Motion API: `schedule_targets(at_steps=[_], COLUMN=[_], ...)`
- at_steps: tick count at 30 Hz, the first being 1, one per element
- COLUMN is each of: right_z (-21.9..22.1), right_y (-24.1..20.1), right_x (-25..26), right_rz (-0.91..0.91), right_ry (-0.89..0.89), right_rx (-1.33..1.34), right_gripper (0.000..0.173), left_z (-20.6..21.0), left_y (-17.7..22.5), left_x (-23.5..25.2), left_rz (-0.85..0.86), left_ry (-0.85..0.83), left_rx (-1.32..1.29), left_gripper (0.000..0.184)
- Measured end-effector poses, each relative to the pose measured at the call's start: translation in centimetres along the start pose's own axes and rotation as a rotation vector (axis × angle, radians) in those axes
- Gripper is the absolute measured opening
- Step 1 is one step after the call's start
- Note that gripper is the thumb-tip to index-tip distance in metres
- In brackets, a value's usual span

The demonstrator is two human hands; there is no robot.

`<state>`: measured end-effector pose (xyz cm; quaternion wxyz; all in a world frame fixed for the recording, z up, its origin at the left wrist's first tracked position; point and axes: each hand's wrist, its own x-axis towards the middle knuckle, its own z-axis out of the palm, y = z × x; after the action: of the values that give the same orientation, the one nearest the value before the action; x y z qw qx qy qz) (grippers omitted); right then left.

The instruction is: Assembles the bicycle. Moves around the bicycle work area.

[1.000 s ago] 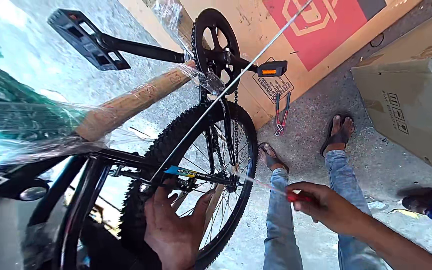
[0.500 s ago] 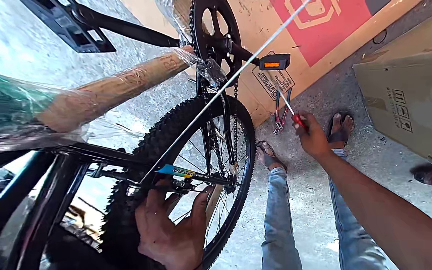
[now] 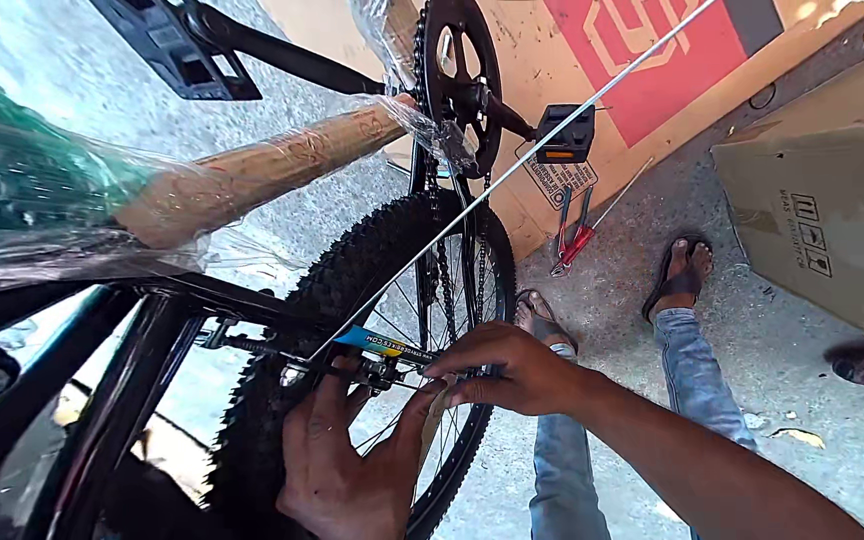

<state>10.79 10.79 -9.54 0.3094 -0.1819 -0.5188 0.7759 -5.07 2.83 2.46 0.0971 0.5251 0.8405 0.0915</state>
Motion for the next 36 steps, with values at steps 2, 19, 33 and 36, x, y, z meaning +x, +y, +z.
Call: schedule_targets(at_steps=[2,19,33,36], right_z=[-0.4,-1.4,-0.6,0.2], right_y=[0.3,1.6,2.4,2.5], right_x=[0.6,4.6,5.0,5.0], right_rz=[0.031,0.035,0.043,0.076], right_ry=[-0.011,-0.172,-0.209,-0.194], right_rx=[-0.016,0.316,0.328,0.358], right_gripper=[0.029,0.059,0.058,0.055], left_z=[0.3,1.1,1.2,1.3], left_y=[0.5,-0.7,-0.1,0.0], left_x=[0.2,-0.2,0.0,0.0], left_rz=[-0.045,0.001,-0.054,-0.077], left_ry=[0.033,0.121,0.138,0.152], left_rx=[-0.025,-0.067,-0.049,-0.096], left_gripper=[0.079,0.069,0.061,0.055])
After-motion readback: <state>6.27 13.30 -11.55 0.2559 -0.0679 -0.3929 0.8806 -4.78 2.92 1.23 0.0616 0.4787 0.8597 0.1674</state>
